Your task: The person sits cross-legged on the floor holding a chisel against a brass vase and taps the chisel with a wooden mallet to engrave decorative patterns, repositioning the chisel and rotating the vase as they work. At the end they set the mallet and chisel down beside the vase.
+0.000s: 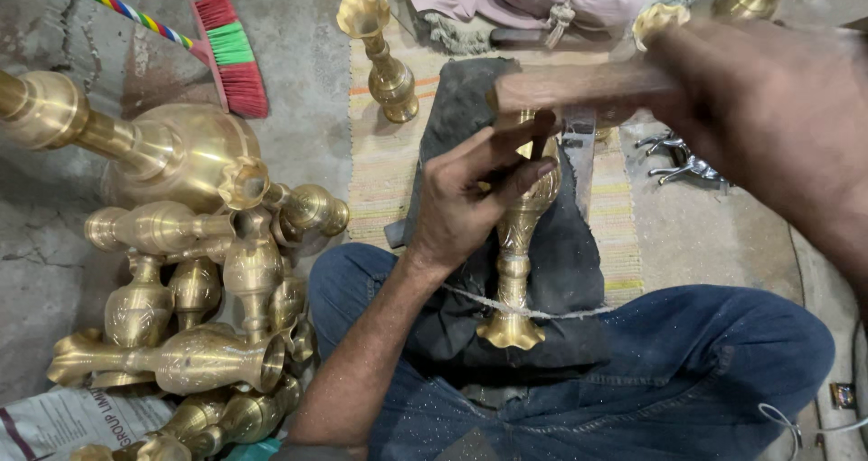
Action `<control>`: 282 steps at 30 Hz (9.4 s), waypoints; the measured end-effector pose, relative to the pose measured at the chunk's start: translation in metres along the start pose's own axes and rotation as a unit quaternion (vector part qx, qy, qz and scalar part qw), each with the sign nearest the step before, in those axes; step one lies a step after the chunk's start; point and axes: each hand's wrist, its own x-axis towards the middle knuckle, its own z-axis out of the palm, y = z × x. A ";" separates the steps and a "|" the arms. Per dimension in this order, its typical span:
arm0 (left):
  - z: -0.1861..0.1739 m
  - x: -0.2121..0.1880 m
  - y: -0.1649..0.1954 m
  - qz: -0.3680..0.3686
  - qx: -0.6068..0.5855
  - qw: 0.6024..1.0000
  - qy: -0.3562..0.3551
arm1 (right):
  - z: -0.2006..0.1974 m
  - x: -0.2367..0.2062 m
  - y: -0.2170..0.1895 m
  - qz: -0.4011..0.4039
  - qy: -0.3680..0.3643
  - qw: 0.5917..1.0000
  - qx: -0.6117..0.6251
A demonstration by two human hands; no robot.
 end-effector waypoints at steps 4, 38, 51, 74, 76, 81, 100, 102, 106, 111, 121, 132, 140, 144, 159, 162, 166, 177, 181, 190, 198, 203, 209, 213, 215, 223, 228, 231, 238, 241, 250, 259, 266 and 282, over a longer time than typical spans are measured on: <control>0.001 0.001 -0.001 0.073 0.023 0.997 0.020 | -0.013 0.002 -0.010 0.095 0.045 0.990 0.090; -0.009 0.007 -0.010 0.039 -0.010 0.998 -0.041 | -0.001 -0.013 -0.011 0.120 0.053 0.988 0.086; -0.011 0.011 -0.016 0.029 0.001 0.997 -0.066 | -0.002 -0.017 -0.016 0.113 0.023 0.991 0.068; -0.011 0.012 -0.008 -0.046 -0.139 0.988 -0.044 | 0.004 -0.011 -0.011 0.160 0.065 0.961 0.214; -0.010 0.011 -0.007 0.009 -0.069 0.997 -0.039 | 0.003 -0.010 -0.007 0.151 0.053 0.965 0.208; -0.011 0.017 -0.014 0.013 -0.085 0.994 -0.071 | 0.013 -0.014 0.003 0.070 0.089 0.981 0.160; -0.014 0.023 -0.012 0.009 -0.055 0.995 -0.088 | 0.017 -0.007 0.001 0.101 -0.031 0.990 0.092; -0.014 0.022 -0.012 0.009 -0.058 0.995 -0.085 | 0.016 -0.008 0.000 0.167 0.053 0.943 0.281; -0.015 0.022 -0.013 0.019 -0.036 0.995 -0.090 | 0.014 -0.013 0.000 0.032 0.060 0.997 0.041; -0.015 0.024 -0.014 -0.012 -0.069 0.993 -0.099 | 0.019 -0.013 0.000 0.230 0.016 0.931 0.283; -0.014 0.023 -0.017 0.003 -0.068 0.993 -0.093 | 0.026 -0.014 0.015 0.082 -0.067 0.993 0.061; -0.017 0.026 -0.016 0.037 -0.093 0.989 -0.106 | 0.027 -0.015 0.008 0.176 0.009 0.962 0.206; -0.017 0.027 -0.013 -0.065 -0.047 0.990 -0.116 | 0.037 -0.024 0.018 0.077 0.058 0.986 0.138; -0.016 0.028 -0.018 0.023 -0.117 0.985 -0.127 | 0.036 -0.019 0.014 0.139 0.068 0.951 0.267; -0.018 0.026 -0.023 0.002 -0.182 0.975 -0.128 | 0.064 -0.036 0.035 0.152 0.052 0.944 0.288; -0.018 0.028 -0.024 0.014 -0.033 0.992 -0.119 | 0.063 -0.040 0.034 0.083 0.065 0.970 0.220; -0.020 0.028 -0.022 0.005 -0.116 0.985 -0.130 | 0.063 -0.033 0.024 0.184 0.091 0.922 0.329; -0.021 0.030 -0.029 0.062 -0.096 0.983 -0.144 | 0.037 -0.019 0.015 0.106 0.037 0.978 0.178; -0.021 0.030 -0.031 -0.012 -0.134 0.980 -0.146 | 0.040 -0.024 0.014 0.175 0.011 0.961 0.215; -0.022 0.032 -0.027 -0.042 -0.052 0.984 -0.162 | 0.013 -0.018 -0.004 0.088 0.051 0.988 0.118; -0.024 0.031 -0.034 0.007 -0.227 0.958 -0.176 | 0.024 -0.020 -0.001 0.217 0.005 0.924 0.314; -0.024 0.027 -0.043 0.023 -0.163 0.971 -0.174 | 0.025 -0.012 -0.003 0.138 0.050 0.960 0.238; -0.024 0.023 -0.047 -0.037 -0.199 0.969 -0.144 | 0.020 0.005 -0.009 0.137 -0.040 0.979 0.145; -0.034 0.009 -0.042 -0.105 -0.286 0.950 0.068 | 0.051 0.029 -0.013 0.382 -0.259 0.812 0.357; -0.041 0.000 -0.039 -0.138 -0.248 0.943 0.172 | 0.071 0.029 -0.019 0.298 -0.253 0.828 0.402; -0.033 -0.025 -0.021 -0.195 -0.155 0.947 0.203 | 0.119 0.024 -0.017 0.147 -0.146 0.782 0.588; -0.005 -0.024 0.002 -0.105 -0.101 0.983 0.114 | 0.142 0.022 -0.016 0.127 -0.131 0.764 0.619; -0.002 -0.017 0.011 -0.002 -0.042 0.998 0.036 | 0.154 0.021 -0.016 0.194 -0.153 0.705 0.664; -0.011 0.003 0.018 0.054 0.087 0.994 -0.043 | 0.147 0.017 -0.015 0.126 -0.103 0.801 0.576; -0.013 0.004 0.019 0.055 0.108 0.991 -0.049 | 0.124 0.010 -0.013 0.103 -0.048 0.878 0.466; -0.013 0.002 0.017 0.093 0.103 0.989 -0.043 | 0.041 -0.004 -0.019 0.034 0.178 0.977 0.114; -0.013 -0.003 0.016 0.086 0.122 0.988 -0.047 | 0.029 -0.013 -0.025 0.141 0.124 0.911 0.368; -0.013 -0.001 0.010 0.093 0.115 0.987 -0.059 | 0.042 -0.022 -0.016 0.047 0.160 0.970 0.175; -0.016 0.005 0.013 0.111 0.111 0.985 -0.069 | 0.021 -0.012 -0.025 0.109 0.146 0.972 0.147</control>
